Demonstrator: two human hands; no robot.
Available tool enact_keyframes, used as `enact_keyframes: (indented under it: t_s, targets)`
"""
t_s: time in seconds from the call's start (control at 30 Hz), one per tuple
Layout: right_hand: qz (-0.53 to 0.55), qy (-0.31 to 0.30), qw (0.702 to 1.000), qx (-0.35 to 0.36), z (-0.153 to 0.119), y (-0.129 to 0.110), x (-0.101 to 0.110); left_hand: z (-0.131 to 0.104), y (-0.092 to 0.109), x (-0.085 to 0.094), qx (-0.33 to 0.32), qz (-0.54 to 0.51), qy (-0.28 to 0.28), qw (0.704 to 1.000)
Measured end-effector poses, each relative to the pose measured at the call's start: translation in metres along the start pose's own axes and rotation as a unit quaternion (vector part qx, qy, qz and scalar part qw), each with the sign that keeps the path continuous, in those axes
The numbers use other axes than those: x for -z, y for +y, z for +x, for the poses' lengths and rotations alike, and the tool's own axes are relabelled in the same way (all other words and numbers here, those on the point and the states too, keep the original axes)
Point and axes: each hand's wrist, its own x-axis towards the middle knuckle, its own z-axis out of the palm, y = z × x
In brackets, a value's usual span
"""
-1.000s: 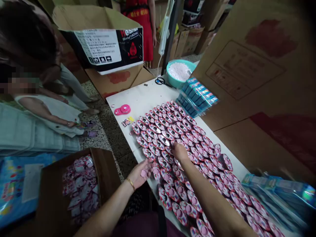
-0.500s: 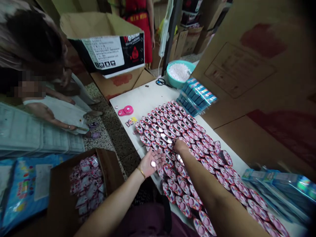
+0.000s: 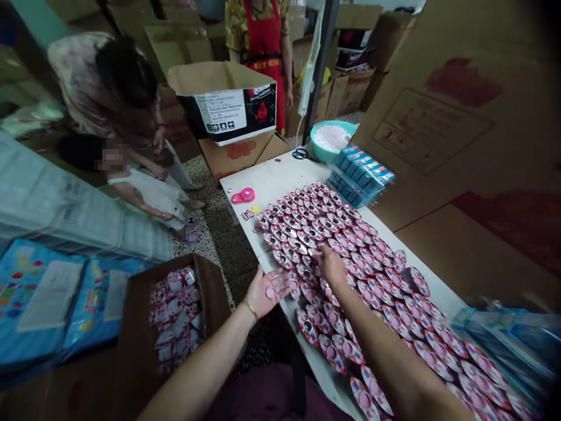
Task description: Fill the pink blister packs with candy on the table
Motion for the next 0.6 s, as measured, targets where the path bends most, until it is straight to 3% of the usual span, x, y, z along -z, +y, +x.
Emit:
enact_keyframes:
  t_s: [0.03, 0.1, 0.17, 0.23, 0.3, 0.37, 0.47, 0.6]
  targets:
    - [0.054, 0.014, 0.996, 0.072, -0.021, -0.009, -0.003, 0.001, -0.004, -0.001, -0.007, -0.007, -0.001, 1.000]
    - [0.164, -0.014, 0.964, 0.208, -0.062, -0.027, -0.014, 0.006, -0.016, -0.006, -0.018, -0.015, 0.011, 1.000]
    - [0.241, -0.026, 0.942, 0.234, -0.092, -0.037, -0.028, 0.011, -0.028, -0.013, -0.017, -0.012, 0.034, 0.999]
    - [0.306, -0.033, 0.934, 0.183, -0.102, -0.034, -0.040, 0.016, -0.038, -0.018, -0.005, 0.000, 0.050, 0.999]
    - [0.348, -0.055, 0.929, 0.116, -0.095, -0.020, -0.044, 0.021, -0.041, -0.020, 0.008, 0.015, 0.045, 0.999]
    - [0.322, -0.038, 0.945, 0.046, -0.077, -0.003, -0.038, 0.025, -0.034, -0.019, 0.026, 0.048, 0.043, 0.998]
    - [0.156, 0.036, 0.986, -0.036, -0.040, 0.009, -0.021, 0.029, -0.006, -0.012, 0.036, 0.112, 0.064, 0.991]
    - [-0.034, -0.045, 0.993, -0.107, 0.006, 0.000, -0.012, 0.032, 0.040, 0.001, 0.023, 0.152, 0.077, 0.985]
